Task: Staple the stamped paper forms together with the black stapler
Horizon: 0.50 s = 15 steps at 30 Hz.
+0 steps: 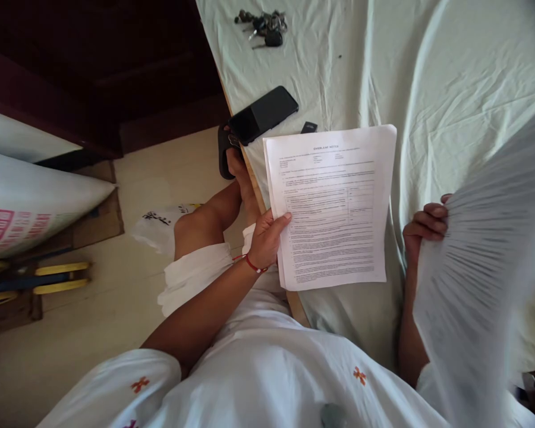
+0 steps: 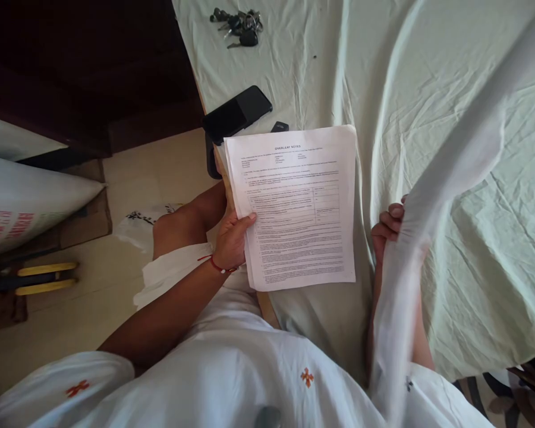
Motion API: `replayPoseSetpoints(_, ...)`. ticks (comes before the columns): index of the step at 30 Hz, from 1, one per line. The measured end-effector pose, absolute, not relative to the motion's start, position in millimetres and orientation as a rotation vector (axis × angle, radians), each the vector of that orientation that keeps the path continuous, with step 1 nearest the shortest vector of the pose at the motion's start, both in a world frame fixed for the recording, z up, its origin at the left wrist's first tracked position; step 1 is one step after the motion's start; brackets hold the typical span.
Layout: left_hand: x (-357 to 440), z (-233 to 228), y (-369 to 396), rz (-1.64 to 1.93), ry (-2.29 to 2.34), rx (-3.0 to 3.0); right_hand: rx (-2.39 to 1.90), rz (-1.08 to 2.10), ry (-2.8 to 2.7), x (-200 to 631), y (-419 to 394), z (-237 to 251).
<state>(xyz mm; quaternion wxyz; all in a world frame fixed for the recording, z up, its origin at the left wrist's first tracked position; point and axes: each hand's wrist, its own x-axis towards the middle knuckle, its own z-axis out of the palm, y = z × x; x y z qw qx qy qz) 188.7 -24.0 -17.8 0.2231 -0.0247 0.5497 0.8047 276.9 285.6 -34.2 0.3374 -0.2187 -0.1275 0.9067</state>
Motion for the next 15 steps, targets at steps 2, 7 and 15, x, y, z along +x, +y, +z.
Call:
replayPoseSetpoints(2,189,-17,-24,2.217,1.533,-0.047,-0.467,2.468,-0.108,279,293,-41)
replayPoseSetpoints(7,190,-18,-23,2.220,1.528,-0.013,-0.032,2.681,0.399,286,288,-39)
replayPoseSetpoints(15,191,-22,-24,2.205,1.526,0.028,-0.296,2.543,-0.207,282,281,-25)
